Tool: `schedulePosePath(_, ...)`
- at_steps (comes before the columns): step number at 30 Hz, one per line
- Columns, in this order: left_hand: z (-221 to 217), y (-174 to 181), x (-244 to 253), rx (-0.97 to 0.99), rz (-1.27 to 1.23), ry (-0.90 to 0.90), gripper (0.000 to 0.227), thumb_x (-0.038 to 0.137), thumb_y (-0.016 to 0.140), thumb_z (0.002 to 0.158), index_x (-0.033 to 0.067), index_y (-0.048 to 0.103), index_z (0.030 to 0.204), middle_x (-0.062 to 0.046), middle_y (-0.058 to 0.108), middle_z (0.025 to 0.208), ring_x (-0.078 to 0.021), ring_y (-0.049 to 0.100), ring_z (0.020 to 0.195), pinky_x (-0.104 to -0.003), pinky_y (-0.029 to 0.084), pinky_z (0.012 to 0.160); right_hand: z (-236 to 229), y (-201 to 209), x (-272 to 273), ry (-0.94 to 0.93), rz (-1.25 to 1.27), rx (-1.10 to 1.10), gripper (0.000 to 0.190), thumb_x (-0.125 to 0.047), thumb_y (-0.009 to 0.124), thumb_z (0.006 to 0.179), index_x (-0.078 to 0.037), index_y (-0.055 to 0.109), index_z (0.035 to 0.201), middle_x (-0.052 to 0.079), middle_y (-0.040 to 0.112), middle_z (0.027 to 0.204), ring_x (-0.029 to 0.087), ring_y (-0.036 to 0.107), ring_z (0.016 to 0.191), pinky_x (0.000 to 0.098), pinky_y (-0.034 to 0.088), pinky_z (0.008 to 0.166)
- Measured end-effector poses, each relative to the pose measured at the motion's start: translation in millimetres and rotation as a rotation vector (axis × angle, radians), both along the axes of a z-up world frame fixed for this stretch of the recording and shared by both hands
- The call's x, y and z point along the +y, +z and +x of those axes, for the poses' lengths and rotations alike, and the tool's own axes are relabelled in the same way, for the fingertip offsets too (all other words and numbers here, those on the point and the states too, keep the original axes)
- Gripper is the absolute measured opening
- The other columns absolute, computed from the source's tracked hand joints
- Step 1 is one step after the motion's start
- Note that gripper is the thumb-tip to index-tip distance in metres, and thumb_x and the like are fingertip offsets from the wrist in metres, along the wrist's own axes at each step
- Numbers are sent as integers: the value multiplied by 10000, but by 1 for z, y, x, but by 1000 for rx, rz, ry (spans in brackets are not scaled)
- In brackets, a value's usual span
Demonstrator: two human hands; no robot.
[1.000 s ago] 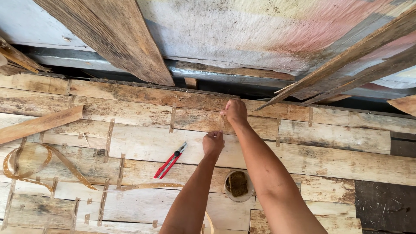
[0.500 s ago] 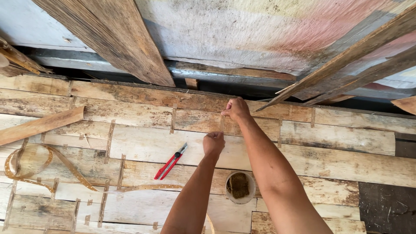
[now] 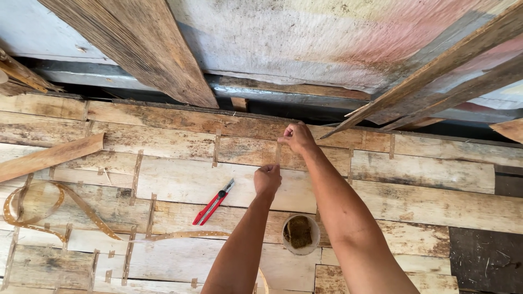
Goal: Applying adhesive and placing thin bamboo strips onto a wooden surface to construct or repair a mat or floor.
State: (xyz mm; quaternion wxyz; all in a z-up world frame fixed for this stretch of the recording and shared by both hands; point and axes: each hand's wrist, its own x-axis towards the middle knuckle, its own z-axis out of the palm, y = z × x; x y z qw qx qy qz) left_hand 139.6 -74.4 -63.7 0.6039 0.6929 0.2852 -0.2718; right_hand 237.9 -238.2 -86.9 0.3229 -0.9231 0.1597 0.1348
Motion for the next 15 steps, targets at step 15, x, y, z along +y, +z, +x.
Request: schedulePosePath(15, -7, -20, -6, -357, 470, -373, 245, 339, 678, 925, 105, 742, 958, -124, 771, 797, -306, 709, 731, -448, 542, 668, -1, 18, 20, -24, -63, 57, 532, -291, 993, 624, -74, 605, 916, 116, 551, 1176, 279, 582, 1083, 407, 579, 874)
